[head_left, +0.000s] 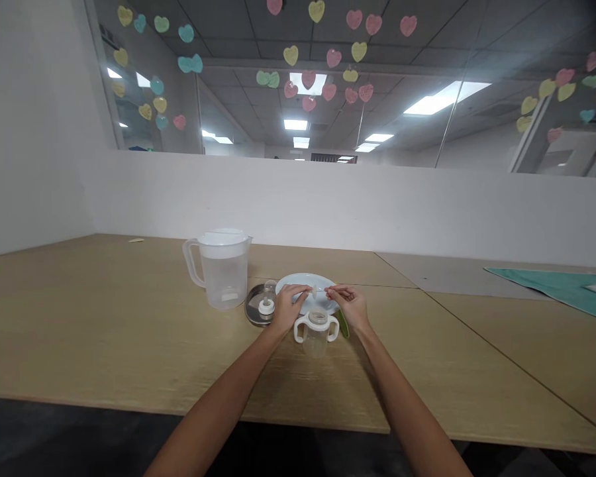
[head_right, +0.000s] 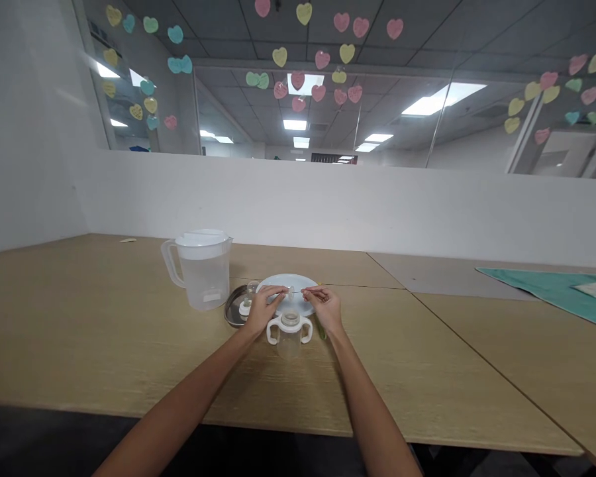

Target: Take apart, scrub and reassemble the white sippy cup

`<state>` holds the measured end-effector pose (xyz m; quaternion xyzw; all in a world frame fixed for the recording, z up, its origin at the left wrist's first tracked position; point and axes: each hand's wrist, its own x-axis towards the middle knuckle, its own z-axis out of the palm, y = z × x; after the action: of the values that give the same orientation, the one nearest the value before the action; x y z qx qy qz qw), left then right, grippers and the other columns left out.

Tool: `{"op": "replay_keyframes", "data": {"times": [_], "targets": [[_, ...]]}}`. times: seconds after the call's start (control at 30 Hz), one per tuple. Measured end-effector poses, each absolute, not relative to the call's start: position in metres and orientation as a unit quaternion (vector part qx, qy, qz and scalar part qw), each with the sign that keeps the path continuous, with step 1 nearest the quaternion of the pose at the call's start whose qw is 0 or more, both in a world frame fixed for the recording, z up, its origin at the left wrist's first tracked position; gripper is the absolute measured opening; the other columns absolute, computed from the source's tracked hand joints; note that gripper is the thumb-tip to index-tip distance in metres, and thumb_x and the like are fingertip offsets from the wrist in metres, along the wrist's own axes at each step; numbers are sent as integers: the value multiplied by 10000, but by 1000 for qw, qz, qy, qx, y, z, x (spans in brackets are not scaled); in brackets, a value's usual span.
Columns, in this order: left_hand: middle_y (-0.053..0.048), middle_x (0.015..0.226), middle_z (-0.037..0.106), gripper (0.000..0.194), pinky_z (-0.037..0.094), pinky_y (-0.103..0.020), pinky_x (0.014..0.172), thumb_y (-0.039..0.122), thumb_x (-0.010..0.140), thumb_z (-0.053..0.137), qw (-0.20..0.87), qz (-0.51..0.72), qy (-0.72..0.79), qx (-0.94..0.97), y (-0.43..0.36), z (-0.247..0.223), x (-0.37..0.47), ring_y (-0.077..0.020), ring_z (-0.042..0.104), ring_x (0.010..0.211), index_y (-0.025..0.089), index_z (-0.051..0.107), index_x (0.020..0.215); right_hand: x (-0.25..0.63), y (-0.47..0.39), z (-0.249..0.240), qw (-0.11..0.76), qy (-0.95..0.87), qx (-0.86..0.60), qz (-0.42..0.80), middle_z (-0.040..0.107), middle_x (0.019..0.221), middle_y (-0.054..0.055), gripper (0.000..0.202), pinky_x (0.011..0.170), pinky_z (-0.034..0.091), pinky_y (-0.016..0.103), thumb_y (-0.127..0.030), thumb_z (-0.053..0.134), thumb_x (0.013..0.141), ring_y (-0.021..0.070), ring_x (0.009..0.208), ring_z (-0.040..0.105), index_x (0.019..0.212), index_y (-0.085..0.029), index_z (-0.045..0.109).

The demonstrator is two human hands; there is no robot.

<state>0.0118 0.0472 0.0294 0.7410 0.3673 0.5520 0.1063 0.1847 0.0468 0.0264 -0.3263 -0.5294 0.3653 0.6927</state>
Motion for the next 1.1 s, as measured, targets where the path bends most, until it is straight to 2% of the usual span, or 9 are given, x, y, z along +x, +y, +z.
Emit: {"op": "replay_keyframes", "data": {"times": [0.23, 0.43, 0.63, 0.83, 0.93, 1.0, 1.1], "targets": [[-68, 991, 704, 202, 464, -328, 896, 247, 849, 541, 145, 547, 329, 756, 49, 28, 13, -182, 625, 947, 173, 700, 949, 178, 46, 22, 651, -590, -358, 315, 714, 756, 70, 261, 746, 508, 354, -420, 747, 602, 191, 732, 648, 709, -185, 713], [-78, 992, 705, 205, 470, -322, 899, 247, 843, 547, 161, 555, 327, 748, 45, 31, 16, -181, 628, 947, 155, 700, 944, 179, 46, 22, 652, -637, -336, 236, 672, 760, 53, 179, 721, 485, 327, -383, 740, 635, 177, 758, 612, 689, -213, 732], [-65, 989, 710, 211, 483, -324, 887, 251, 851, 533, 169, 547, 333, 749, 44, 33, 16, -180, 642, 926, 172, 699, 955, 179, 44, 24, 645, -647, -335, 228, 644, 796, 51, 186, 690, 477, 306, -393, 722, 667, 173, 772, 598, 745, -226, 741], [-59, 1048, 690, 222, 469, -329, 899, 204, 868, 508, 88, 518, 341, 779, 43, 36, 14, -179, 618, 968, 190, 676, 1011, 180, 35, 29, 615, -682, -343, 195, 652, 732, 44, 334, 637, 457, 276, -449, 517, 840, 150, 678, 584, 840, -190, 727], [-68, 1075, 675, 255, 458, -341, 908, 194, 896, 451, 27, 446, 378, 811, 44, 35, 14, -191, 596, 1003, 184, 651, 1054, 181, 31, 29, 598, -701, -367, 128, 631, 692, 32, 410, 616, 438, 253, -450, 404, 897, 135, 638, 570, 887, -179, 712], [-76, 1055, 678, 269, 455, -349, 899, 206, 912, 420, -7, 379, 408, 831, 44, 34, 14, -205, 596, 993, 177, 646, 1055, 182, 29, 28, 580, -719, -378, 60, 631, 669, 33, 421, 607, 418, 242, -450, 387, 904, 133, 625, 568, 844, -180, 704], [-74, 1022, 686, 277, 453, -334, 880, 233, 923, 404, -25, 324, 430, 842, 43, 33, 15, -206, 607, 951, 180, 650, 1038, 184, 28, 29, 567, -718, -401, -38, 626, 609, 49, 477, 582, 374, 240, -470, 374, 902, 127, 563, 539, 654, -178, 657]]}}
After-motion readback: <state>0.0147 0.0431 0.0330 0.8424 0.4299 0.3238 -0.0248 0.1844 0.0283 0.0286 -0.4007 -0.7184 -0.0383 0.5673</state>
